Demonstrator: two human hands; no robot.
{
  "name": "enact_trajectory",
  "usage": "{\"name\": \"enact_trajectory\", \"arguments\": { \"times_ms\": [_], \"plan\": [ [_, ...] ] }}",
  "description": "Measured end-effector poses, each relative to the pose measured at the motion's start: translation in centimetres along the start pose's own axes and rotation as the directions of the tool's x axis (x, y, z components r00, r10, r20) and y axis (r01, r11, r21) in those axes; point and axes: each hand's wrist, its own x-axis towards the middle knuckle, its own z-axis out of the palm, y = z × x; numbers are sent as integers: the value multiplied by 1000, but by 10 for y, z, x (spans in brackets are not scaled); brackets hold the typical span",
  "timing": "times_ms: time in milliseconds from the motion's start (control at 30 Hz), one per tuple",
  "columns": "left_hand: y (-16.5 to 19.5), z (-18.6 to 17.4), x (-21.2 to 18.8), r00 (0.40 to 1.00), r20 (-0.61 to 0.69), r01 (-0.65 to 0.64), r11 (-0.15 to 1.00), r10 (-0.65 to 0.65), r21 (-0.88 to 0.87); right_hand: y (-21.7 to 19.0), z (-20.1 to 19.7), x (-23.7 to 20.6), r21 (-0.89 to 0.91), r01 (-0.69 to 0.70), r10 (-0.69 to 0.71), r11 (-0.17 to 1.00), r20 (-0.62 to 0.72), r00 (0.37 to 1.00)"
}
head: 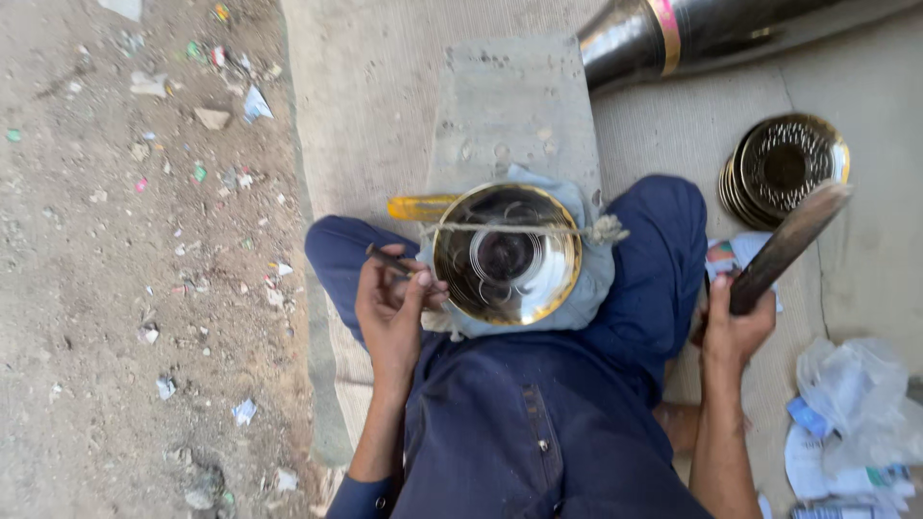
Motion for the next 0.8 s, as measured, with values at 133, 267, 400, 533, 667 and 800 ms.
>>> {"name": "enact_trajectory", "arguments": {
  "times_ms": [133, 267, 400, 533, 667, 800],
  "plan": [
    [-21, 21, -8, 990, 121, 64, 998, -66, 19, -12, 3, 18, 89, -113, 96, 990, 173, 980],
    [-36, 37, 1, 992, 110, 54, 997, -60, 53, -19, 9, 22, 28, 124, -127, 992, 220, 967],
    [-46, 51, 3, 994, 104, -61, 968, 36, 245, -29, 13, 32, -136, 99, -35, 986, 410, 911],
    [-48, 60, 4, 982, 98, -191, 859, 164, 475, -49, 23, 35, -170, 317, -188, 933, 519, 834],
    [-41, 62, 3, 980, 110, -197, 787, 164, 584, -79, 40, 51, -77, 527, -354, 847, 658, 665],
    [-42, 64, 4, 970, 99, -236, 771, 221, 592, -116, 59, 64, -120, 735, -408, 667, 767, 495]
  ]
}}
